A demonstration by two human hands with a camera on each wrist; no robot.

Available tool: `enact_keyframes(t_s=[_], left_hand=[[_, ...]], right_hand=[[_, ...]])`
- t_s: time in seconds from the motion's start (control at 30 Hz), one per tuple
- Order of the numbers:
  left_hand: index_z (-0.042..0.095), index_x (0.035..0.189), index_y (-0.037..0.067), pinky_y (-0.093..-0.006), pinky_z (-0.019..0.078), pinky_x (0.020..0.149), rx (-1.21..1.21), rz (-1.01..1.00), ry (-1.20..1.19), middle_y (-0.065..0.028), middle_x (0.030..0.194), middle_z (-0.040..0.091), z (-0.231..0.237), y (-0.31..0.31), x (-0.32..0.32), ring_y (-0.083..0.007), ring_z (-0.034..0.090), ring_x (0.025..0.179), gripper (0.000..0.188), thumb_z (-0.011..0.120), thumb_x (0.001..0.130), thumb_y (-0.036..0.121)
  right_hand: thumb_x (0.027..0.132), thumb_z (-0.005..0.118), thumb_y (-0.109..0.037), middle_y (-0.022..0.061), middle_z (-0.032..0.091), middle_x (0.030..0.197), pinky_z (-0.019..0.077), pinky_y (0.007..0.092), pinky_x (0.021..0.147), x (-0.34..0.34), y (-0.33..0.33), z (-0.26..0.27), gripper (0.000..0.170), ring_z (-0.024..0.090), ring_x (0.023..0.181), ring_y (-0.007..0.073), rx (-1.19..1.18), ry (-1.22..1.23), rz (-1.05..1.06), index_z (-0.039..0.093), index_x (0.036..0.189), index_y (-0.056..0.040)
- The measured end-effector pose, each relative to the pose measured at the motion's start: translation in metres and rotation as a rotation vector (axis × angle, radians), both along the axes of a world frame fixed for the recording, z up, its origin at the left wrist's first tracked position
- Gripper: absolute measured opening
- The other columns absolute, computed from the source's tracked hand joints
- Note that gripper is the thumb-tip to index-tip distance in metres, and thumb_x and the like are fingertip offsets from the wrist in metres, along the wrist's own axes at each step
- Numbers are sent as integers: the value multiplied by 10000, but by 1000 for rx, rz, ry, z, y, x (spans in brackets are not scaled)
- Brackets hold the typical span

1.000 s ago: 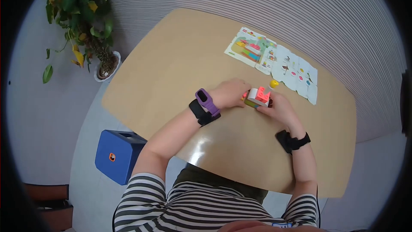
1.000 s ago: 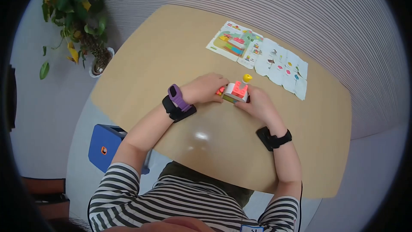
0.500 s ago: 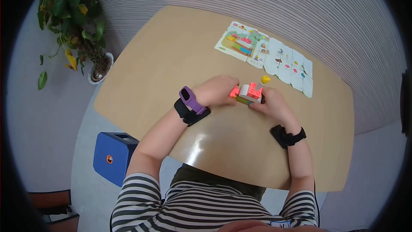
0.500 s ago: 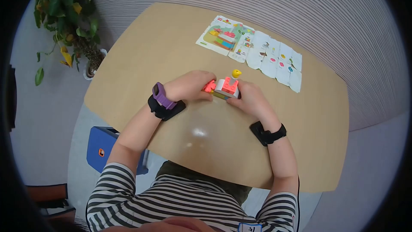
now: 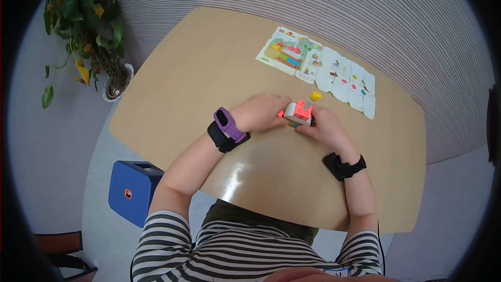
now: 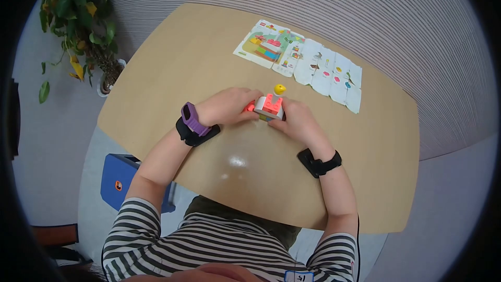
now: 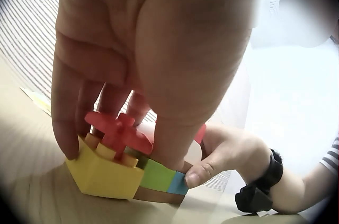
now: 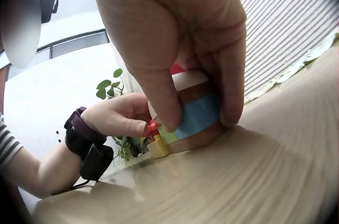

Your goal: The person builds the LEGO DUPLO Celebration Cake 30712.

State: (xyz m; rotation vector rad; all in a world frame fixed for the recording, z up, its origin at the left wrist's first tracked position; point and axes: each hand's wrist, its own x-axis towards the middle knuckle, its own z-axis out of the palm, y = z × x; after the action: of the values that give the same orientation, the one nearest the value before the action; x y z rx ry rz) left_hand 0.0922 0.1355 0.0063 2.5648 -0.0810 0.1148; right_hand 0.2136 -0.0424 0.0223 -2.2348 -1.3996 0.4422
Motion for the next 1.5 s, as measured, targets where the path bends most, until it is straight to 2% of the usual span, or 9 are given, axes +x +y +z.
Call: enact_keyframes(t_s=[0.07, 0.17, 0.27, 0.57, 0.77, 0.93, 1.13, 1.23, 1.5], left_hand=[[537, 1063, 23, -419, 465, 792, 20, 6, 1, -166, 936, 614, 1, 0, 2, -352, 583, 906, 350, 668, 812, 228], [536, 1039, 25, -422, 462, 788, 26, 7, 6, -159, 923, 610, -1, 0, 2, -349, 581, 901, 322, 660, 819, 225], [535, 1038, 25, -421, 461, 791, 26, 1, 21, -156, 926, 606, 1, 0, 0, -349, 577, 904, 328, 671, 808, 215], [528, 1076, 23, -409, 467, 804, 47, 4, 1, -156, 960, 602, 2, 2, -3, -346, 574, 931, 420, 721, 718, 127], [535, 1090, 20, -407, 474, 799, 55, 16, -32, -154, 937, 610, 2, 4, -6, -346, 581, 914, 447, 729, 704, 134], [545, 1082, 19, -409, 479, 789, 103, 53, 0, -150, 931, 612, 3, 2, -4, -338, 585, 912, 434, 729, 712, 153], [546, 1099, 35, -408, 482, 772, 47, 85, -65, -156, 930, 610, 3, -2, -5, -335, 593, 888, 439, 729, 725, 171], [559, 978, 28, -422, 488, 749, 5, 81, -166, -156, 866, 606, 7, -6, -7, -333, 594, 876, 335, 724, 728, 180], [551, 933, 26, -417, 492, 730, 52, 62, -161, -153, 836, 605, 2, -5, -3, -337, 596, 857, 314, 733, 718, 164]], right_hand=[[688, 770, -191, 198, 645, 889, 497, 404, 723, 0, 0, 5, 404, 620, 811, 352, -21, 11, 15, 573, 977, 12], [696, 774, -206, 194, 643, 902, 503, 396, 718, -5, -2, 17, 432, 626, 807, 338, 2, 89, -31, 570, 1006, 14], [713, 771, -209, 191, 641, 901, 511, 386, 713, -4, -2, 8, 418, 633, 811, 317, 164, -13, -27, 578, 1004, 20], [723, 765, -196, 177, 632, 783, 509, 386, 662, -3, 1, 4, 343, 625, 706, 318, 219, 36, -30, 596, 926, 23], [710, 774, -212, 178, 622, 765, 481, 395, 628, -2, 0, 2, 353, 606, 690, 330, 169, -14, -37, 584, 904, 14], [707, 775, -214, 175, 626, 779, 486, 397, 644, -3, 0, 5, 369, 608, 712, 334, 163, -10, -27, 588, 933, 10], [699, 774, -197, 173, 632, 790, 493, 402, 660, -6, -2, 8, 379, 613, 732, 343, 159, -28, -23, 590, 961, 6], [689, 775, -181, 176, 636, 797, 498, 403, 666, -5, -1, 8, 384, 619, 743, 344, 161, -22, -23, 589, 970, 3], [671, 782, -156, 178, 640, 805, 504, 399, 665, -5, -2, 7, 391, 627, 749, 337, 169, -6, -26, 590, 974, 2]])
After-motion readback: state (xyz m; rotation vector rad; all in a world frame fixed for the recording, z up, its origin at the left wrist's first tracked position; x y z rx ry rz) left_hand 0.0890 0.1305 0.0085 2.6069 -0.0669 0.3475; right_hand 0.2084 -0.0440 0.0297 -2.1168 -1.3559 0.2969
